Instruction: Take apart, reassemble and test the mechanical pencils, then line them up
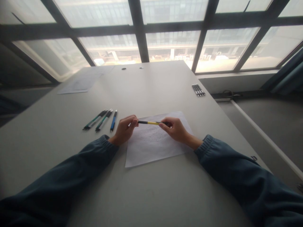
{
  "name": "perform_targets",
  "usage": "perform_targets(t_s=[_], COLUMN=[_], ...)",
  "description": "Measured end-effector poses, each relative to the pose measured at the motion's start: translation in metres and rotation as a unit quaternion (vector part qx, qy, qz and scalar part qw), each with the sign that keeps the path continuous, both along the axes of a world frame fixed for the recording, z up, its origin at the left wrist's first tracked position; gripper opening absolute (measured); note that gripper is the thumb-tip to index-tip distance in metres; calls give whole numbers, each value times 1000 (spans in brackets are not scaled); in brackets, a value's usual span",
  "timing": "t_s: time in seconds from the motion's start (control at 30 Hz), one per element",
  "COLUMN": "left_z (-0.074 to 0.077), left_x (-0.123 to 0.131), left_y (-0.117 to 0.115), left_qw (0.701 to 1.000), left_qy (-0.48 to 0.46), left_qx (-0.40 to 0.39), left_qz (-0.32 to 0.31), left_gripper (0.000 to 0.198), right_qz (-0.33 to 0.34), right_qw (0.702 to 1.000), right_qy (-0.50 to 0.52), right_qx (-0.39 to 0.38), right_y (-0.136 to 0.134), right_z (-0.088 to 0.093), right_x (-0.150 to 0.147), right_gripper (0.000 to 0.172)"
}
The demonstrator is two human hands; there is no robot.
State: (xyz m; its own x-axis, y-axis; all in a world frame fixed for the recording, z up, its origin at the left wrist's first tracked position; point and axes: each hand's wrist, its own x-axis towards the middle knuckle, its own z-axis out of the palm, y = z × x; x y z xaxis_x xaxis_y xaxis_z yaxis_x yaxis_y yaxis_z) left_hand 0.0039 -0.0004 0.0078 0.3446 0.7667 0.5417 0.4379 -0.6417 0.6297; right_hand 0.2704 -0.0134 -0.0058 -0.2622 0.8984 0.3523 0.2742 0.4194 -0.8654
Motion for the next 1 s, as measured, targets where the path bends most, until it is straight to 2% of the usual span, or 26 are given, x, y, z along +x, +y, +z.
perform_targets(t_s=[0.3, 0.5, 0.6, 0.73, 1.0], left_z=[-7, -8, -9, -11, -7], left_x=[-4, -5, -4, -4, 2], left_y=[2, 4, 4, 5, 5], left_qw=[999, 998, 997, 997, 994], left_qy=[12, -34, -57, -68, -65], left_qx=[-34, -53, -45, -1, 77], left_qz=[3, -5, 8, 29, 30], left_gripper=[63, 65, 58, 37, 19], right_qz=[5, 0, -15, -30, -30], right_qw=[1000, 1000, 999, 999, 999], right_qy=[7, 2, 6, 22, 39], right_qx=[16, 27, 31, 25, 21], right_y=[0, 0, 0, 1, 2], right_z=[-1, -1, -1, -2, -3], right_x=[1, 2, 2, 1, 1], right_gripper=[31, 29, 29, 30, 30])
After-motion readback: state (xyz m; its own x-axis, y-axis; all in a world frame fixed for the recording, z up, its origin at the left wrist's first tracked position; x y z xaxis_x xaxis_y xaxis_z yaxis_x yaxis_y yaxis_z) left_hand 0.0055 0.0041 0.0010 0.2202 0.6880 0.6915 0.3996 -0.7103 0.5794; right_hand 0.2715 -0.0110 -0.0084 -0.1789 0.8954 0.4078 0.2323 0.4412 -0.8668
